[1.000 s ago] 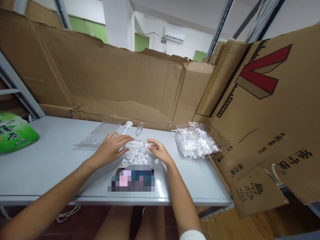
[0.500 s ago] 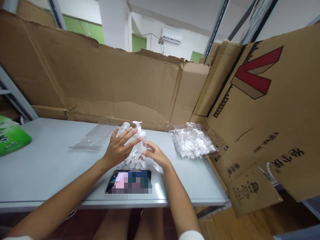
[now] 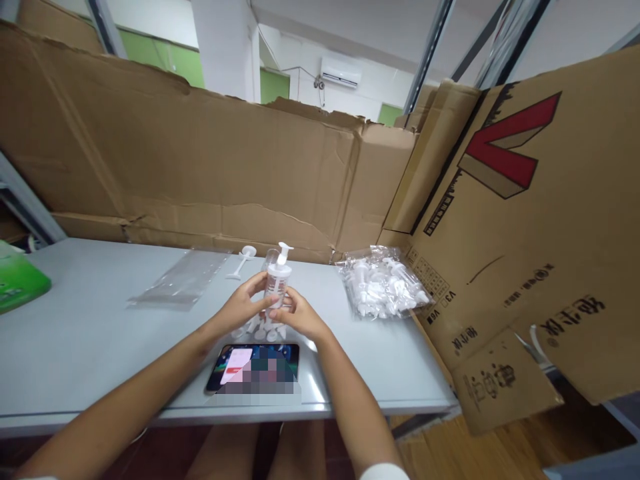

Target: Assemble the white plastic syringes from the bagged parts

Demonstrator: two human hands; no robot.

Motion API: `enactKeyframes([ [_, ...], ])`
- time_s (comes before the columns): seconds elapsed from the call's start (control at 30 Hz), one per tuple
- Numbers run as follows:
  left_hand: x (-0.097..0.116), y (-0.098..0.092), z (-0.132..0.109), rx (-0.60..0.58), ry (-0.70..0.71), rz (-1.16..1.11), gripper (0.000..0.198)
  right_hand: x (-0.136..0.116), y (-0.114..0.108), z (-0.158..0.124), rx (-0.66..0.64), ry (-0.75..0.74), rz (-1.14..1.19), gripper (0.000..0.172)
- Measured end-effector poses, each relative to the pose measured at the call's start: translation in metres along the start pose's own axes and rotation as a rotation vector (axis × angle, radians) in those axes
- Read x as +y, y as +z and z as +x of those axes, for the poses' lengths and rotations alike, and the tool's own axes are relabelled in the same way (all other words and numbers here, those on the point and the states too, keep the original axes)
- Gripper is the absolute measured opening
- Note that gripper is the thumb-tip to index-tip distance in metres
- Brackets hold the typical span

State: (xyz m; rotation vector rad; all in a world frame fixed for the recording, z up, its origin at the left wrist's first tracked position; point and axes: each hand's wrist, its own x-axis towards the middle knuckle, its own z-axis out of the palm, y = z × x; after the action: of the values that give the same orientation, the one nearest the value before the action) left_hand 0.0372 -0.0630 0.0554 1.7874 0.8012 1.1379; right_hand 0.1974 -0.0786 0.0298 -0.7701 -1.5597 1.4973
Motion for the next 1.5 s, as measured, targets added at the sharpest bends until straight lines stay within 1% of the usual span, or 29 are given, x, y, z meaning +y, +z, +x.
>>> enactKeyframes([
  [0.07,0.001,-0.007,0.002,0.04,0.004,-0.021,0.052,0.002,-0.003,0.0,-0.01,-0.022,-0.075,0.061],
  [0.1,0.002,-0.012,0.003,0.058,0.009,-0.018,0.051,0.002,-0.006,0.0,0.01,-0.042,-0.156,0.06],
  [0.13,0.002,-0.019,0.003,0.073,0.009,0.0,0.05,0.001,-0.011,-0.001,0.057,-0.066,-0.264,0.059],
  [0.17,0.001,-0.025,0.004,0.084,0.001,0.034,0.049,-0.001,-0.018,-0.002,0.147,-0.089,-0.412,0.056],
  [0.2,-0.001,-0.032,0.004,0.094,-0.018,0.09,0.05,-0.003,-0.026,-0.004,0.278,-0.121,-0.593,0.053],
  [0.23,-0.003,-0.039,0.003,0.11,-0.046,0.169,0.051,-0.006,-0.035,-0.006,0.439,-0.137,-0.768,0.05],
  [0.27,-0.007,-0.046,0.002,0.133,-0.08,0.262,0.053,-0.008,-0.044,-0.009,0.583,-0.116,-0.925,0.049],
  [0.33,-0.019,-0.057,-0.002,0.162,-0.152,0.454,0.056,-0.012,-0.062,-0.014,0.837,0.015,-1.175,0.049],
  [0.4,-0.032,-0.064,-0.007,0.148,-0.209,0.605,0.06,-0.015,-0.077,-0.02,1.035,0.172,-1.346,0.053],
  [0.43,-0.039,-0.066,-0.009,0.142,-0.239,0.666,0.063,-0.015,-0.082,-0.022,1.1,0.242,-1.395,0.054],
  [0.5,-0.05,-0.068,-0.014,0.116,-0.288,0.753,0.065,-0.015,-0.089,-0.025,1.163,0.342,-1.454,0.059],
  [0.6,-0.058,-0.067,-0.019,0.075,-0.307,0.846,0.062,-0.015,-0.093,-0.028,1.186,0.442,-1.515,0.063],
  [0.67,-0.058,-0.065,-0.021,0.059,-0.298,0.896,0.059,-0.015,-0.093,-0.03,1.165,0.479,-1.544,0.061],
  [0.73,-0.056,-0.062,-0.023,0.048,-0.293,0.932,0.056,-0.017,-0.092,-0.031,1.138,0.483,-1.547,0.056],
  [0.83,-0.054,-0.06,-0.025,0.048,-0.294,0.966,0.055,-0.02,-0.09,-0.031,1.122,0.454,-1.521,0.052],
  [1.0,-0.056,-0.061,-0.027,0.056,-0.291,0.995,0.059,-0.02,-0.084,-0.028,1.124,0.368,-1.494,0.047],
  [1.17,-0.057,-0.061,-0.028,0.054,-0.274,1.002,0.065,-0.016,-0.084,-0.025,1.124,0.295,-1.496,0.046],
  [1.3,-0.057,-0.06,-0.027,0.053,-0.244,1.016,0.065,-0.014,-0.085,-0.024,1.105,0.235,-1.503,0.047],
  [1.5,-0.056,-0.059,-0.027,0.03,-0.24,1.01,0.059,-0.018,-0.079,-0.024,1.087,0.236,-1.503,0.046],
])
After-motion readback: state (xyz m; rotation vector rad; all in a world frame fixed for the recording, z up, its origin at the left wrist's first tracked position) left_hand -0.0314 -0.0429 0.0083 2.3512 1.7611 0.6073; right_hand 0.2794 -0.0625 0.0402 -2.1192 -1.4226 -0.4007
